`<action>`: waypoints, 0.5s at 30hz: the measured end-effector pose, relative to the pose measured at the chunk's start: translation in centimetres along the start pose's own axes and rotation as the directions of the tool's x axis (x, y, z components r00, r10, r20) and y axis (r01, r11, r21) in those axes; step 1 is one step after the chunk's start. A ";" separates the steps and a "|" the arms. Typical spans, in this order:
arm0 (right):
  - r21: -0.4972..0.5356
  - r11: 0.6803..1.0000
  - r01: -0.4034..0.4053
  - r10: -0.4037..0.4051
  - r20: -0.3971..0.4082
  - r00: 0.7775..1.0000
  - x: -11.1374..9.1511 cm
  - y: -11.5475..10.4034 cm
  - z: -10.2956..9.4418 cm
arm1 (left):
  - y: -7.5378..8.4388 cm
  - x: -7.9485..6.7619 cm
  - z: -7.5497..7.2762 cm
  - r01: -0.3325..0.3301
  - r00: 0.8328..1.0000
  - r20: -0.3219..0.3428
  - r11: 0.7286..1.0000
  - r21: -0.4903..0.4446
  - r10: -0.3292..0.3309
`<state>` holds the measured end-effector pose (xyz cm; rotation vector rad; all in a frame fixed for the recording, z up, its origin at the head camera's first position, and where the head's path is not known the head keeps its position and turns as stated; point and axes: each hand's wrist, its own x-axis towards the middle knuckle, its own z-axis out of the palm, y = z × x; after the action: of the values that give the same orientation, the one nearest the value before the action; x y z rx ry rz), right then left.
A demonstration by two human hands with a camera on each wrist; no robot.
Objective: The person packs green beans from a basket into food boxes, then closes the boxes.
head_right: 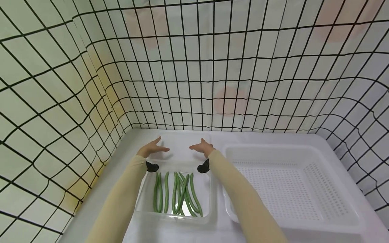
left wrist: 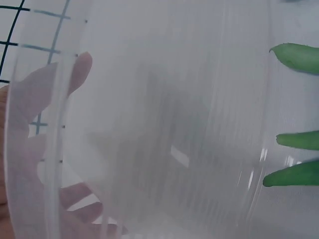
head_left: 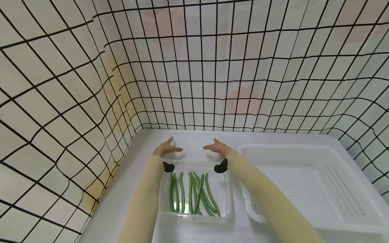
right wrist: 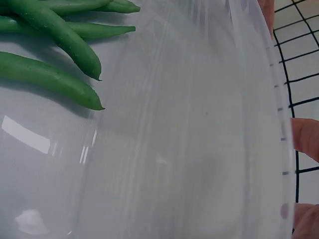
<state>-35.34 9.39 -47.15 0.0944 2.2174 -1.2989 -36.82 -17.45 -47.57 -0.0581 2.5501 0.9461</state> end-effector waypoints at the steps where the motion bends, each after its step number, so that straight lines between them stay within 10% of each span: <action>1: 0.004 1.000 -0.001 0.001 -0.007 1.000 0.0 0.0 0.0 | -0.1 0.0 0.0 -0.002 1.000 -0.008 1.000 -0.013 0.002; 15: 0.023 1.000 0.011 -0.008 -0.125 0.992 0.5 0.5 -0.5 | -0.4 0.1 0.6 -0.014 0.987 -0.159 0.999 0.037 0.020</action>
<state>-35.83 9.94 -47.58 0.1784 2.3094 -1.3582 -36.57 -17.33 -48.27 -0.1064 2.7174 0.9364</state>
